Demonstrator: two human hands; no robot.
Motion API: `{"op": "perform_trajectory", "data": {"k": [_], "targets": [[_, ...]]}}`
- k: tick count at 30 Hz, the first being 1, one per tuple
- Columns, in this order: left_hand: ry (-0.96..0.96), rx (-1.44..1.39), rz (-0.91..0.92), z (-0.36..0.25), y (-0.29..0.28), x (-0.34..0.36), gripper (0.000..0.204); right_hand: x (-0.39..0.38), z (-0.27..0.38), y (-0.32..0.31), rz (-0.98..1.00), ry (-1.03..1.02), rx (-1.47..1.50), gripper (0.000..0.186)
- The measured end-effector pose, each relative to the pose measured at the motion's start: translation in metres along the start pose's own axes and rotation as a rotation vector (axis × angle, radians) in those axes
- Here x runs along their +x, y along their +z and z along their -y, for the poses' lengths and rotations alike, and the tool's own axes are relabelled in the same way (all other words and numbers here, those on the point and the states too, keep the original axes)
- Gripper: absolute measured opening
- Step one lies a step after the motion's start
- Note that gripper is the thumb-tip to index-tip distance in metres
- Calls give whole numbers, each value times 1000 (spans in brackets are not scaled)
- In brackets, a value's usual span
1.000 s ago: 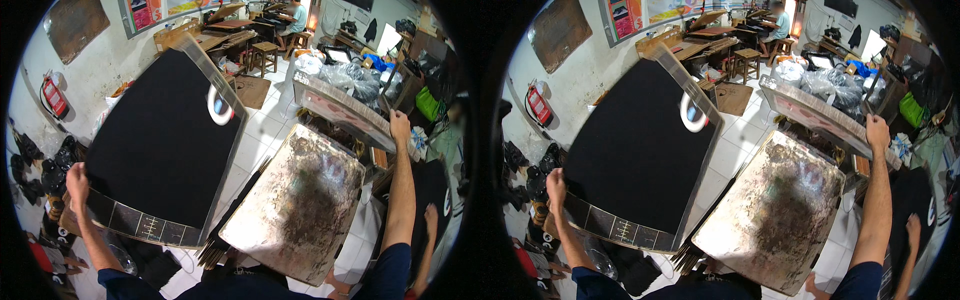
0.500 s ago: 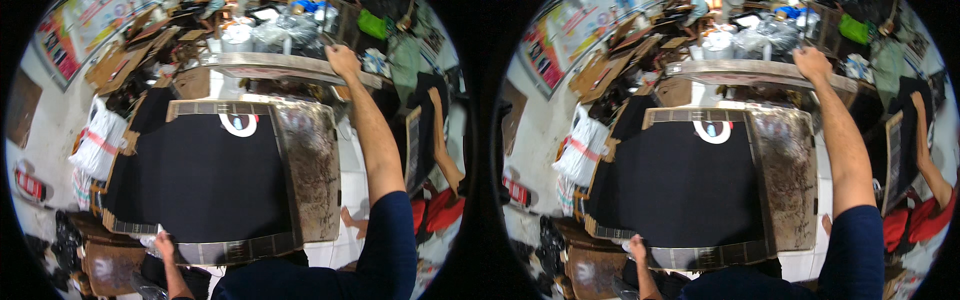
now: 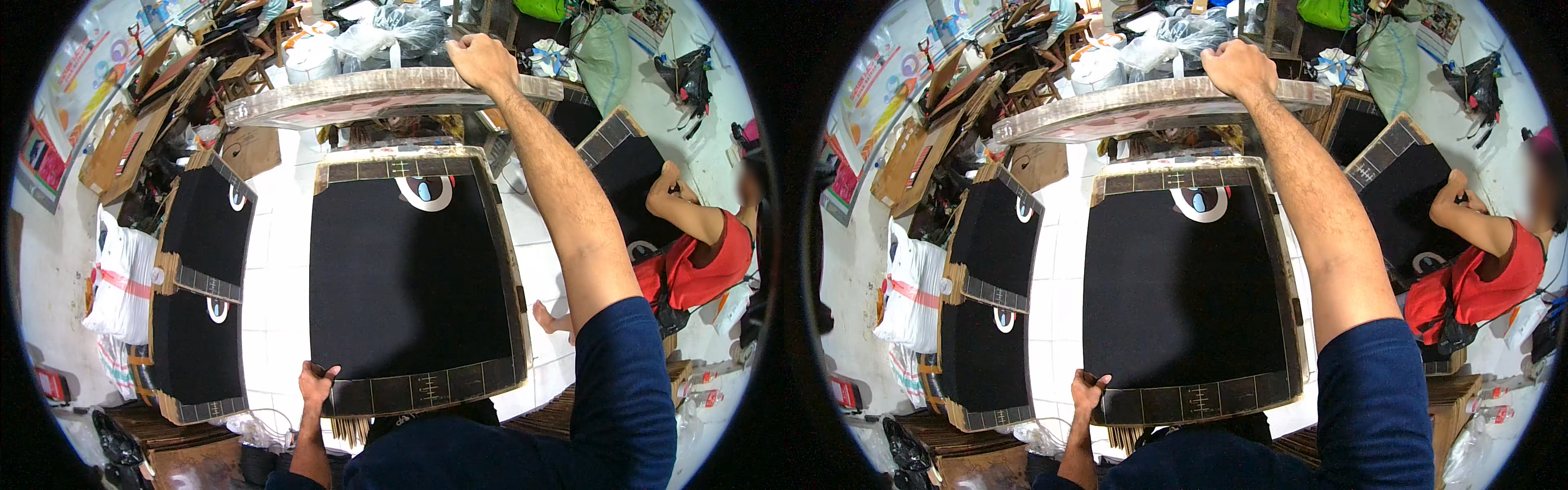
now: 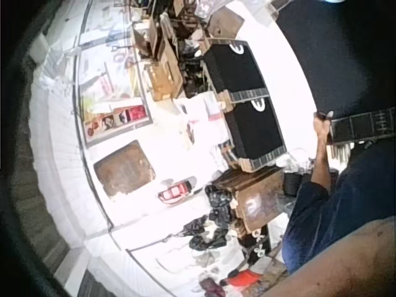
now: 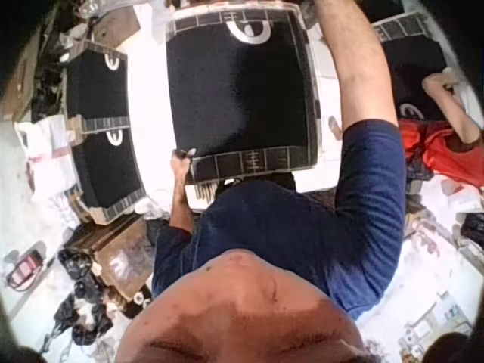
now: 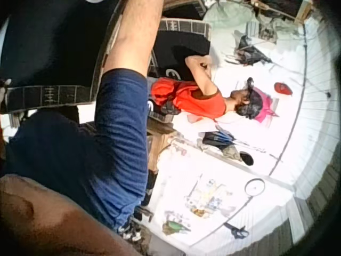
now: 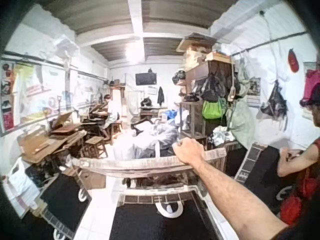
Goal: The person performs manual screen printing on black fabric. They align a screen, use a squeegee to pull ink across the mesh, lift the screen to reveal a printed logo, and repeat the process on successive pieces.
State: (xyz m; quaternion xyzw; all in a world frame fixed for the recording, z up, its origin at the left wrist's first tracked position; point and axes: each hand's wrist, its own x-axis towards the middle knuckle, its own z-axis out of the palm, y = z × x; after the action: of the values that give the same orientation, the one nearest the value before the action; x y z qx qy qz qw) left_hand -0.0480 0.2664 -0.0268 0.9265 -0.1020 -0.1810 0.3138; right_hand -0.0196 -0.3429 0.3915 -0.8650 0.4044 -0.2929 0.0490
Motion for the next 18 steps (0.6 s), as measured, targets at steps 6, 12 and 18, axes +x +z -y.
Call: {"op": "perform_trajectory", "data": {"k": [6, 12, 18], "targets": [[-89, 79, 25, -13, -1, 3, 68, 16, -2, 4, -60, -45, -2, 53], [-184, 0, 64, -21, 0, 24, 97, 22, 9, -9, -21, 19, 11, 58], [-200, -15, 40, -23, 5, 29, 98, 24, 10, -11, -21, 67, 77, 55]]}}
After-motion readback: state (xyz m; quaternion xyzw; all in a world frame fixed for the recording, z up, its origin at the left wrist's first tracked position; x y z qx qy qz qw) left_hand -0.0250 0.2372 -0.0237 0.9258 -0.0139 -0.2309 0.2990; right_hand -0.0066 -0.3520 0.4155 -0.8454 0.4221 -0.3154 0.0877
